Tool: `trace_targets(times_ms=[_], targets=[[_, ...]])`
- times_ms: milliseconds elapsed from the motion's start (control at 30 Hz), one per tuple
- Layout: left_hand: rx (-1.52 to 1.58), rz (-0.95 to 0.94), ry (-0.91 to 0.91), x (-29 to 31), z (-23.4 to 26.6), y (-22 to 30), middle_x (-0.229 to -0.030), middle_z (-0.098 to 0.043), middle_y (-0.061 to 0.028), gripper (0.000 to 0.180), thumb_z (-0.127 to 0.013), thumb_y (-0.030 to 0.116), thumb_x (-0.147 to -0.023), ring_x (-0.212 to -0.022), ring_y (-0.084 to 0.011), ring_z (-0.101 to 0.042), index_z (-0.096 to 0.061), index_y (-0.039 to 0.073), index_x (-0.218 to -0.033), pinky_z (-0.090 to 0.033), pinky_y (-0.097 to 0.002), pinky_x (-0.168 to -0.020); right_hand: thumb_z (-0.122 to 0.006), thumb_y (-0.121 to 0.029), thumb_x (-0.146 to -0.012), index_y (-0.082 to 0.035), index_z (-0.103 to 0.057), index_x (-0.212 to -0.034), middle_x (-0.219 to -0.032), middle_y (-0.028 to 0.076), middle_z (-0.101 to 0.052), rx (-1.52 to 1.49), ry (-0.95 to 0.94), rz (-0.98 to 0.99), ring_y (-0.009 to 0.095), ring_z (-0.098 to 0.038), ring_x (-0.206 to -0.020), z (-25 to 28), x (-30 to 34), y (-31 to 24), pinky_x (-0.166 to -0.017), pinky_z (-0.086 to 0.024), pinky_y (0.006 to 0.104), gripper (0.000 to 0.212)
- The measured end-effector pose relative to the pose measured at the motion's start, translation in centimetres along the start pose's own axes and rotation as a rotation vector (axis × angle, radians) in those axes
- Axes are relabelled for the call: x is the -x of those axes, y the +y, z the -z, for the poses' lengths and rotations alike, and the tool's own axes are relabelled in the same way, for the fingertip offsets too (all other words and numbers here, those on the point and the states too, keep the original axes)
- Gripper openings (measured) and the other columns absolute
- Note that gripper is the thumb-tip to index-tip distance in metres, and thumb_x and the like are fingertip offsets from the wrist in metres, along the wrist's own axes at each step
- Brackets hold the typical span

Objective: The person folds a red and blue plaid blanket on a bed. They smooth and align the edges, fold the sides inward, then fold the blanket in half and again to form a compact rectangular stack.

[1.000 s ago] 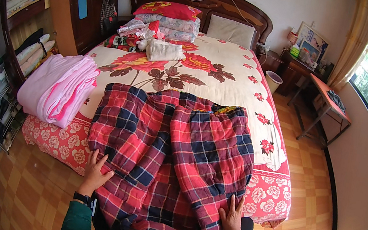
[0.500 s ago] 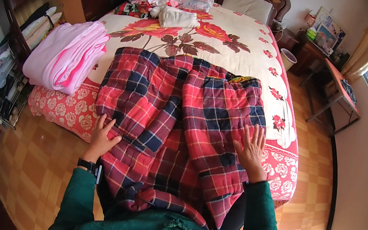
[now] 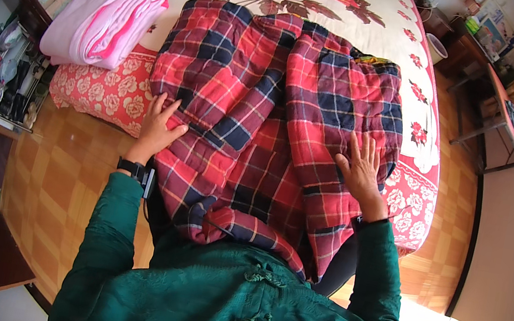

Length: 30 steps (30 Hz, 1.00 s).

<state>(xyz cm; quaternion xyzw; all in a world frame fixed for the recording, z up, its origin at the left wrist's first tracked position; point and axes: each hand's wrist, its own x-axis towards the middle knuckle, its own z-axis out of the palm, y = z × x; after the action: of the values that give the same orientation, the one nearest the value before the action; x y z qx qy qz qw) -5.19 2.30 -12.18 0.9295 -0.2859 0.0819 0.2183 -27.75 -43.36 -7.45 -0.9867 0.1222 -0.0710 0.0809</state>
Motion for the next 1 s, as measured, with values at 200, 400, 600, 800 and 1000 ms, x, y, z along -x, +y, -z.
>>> trace_targets(times_ms=[200, 400, 600, 800, 1000], targets=[[-0.104, 0.08, -0.103, -0.4, 1.0, 1.2, -0.148, -0.03, -0.0187, 0.067, -0.069, 0.044, -0.077, -0.137, -0.0404, -0.026, -0.05, 0.018, -0.136, -0.029, -0.0479, -0.11, -0.047, -0.057, -0.089, -0.013, -0.027, -0.148, -0.152, 0.024, -0.02, 0.141, -0.299, 0.08, 0.044, -0.017, -0.141, -2.6, 2.0, -6.9, -0.112, -0.014, 0.0572, 0.077], [-0.078, 0.191, -0.57, -4.0, 6.3, 3.1, -0.148, -0.03, -0.0233, 0.072, -0.064, 0.049, -0.081, -0.138, -0.0427, -0.024, -0.044, 0.014, -0.141, -0.025, -0.0491, -0.112, -0.046, -0.059, -0.088, -0.014, -0.032, -0.146, -0.151, 0.023, -0.023, 0.01, -0.409, 0.063, 0.042, -0.019, -0.14, -0.9, 0.0, -6.2, -0.112, -0.014, 0.0561, 0.075], [-0.207, 0.039, -0.297, -9.1, 5.7, 6.3, -0.152, -0.015, -0.0292, 0.082, -0.06, 0.051, -0.083, -0.141, -0.045, -0.015, -0.026, 0.015, -0.149, -0.017, -0.052, -0.114, -0.049, -0.054, -0.089, -0.014, -0.037, -0.144, -0.151, 0.022, -0.026, 0.158, 0.019, -0.064, 0.04, -0.019, -0.141, 2.2, -2.2, -0.8, -0.114, -0.011, 0.0546, 0.068], [-0.193, 0.282, -0.85, -9.2, 1.7, 5.7, -0.154, -0.012, -0.0271, 0.09, -0.044, 0.066, -0.084, -0.141, -0.0439, -0.017, -0.015, 0.015, -0.152, -0.02, -0.0518, -0.113, -0.039, -0.058, -0.092, -0.021, -0.029, -0.148, -0.154, 0.019, -0.02, 0.184, -0.192, -0.354, 0.042, -0.019, -0.141, -1.4, -1.1, 3.9, -0.111, -0.016, 0.0605, 0.068], [-0.165, -0.024, -0.97, -16.8, 2.4, 4.6, -0.122, -0.059, -0.0241, 0.07, -0.053, 0.057, -0.082, -0.111, -0.0368, -0.058, -0.056, 0.003, -0.126, -0.046, -0.0435, -0.094, -0.036, -0.059, -0.093, -0.024, -0.026, -0.149, -0.155, 0.016, -0.019, 0.007, -0.229, -0.351, 0.04, -0.019, -0.142, -2.3, -1.9, 6.6, -0.11, -0.017, 0.06, 0.066]])
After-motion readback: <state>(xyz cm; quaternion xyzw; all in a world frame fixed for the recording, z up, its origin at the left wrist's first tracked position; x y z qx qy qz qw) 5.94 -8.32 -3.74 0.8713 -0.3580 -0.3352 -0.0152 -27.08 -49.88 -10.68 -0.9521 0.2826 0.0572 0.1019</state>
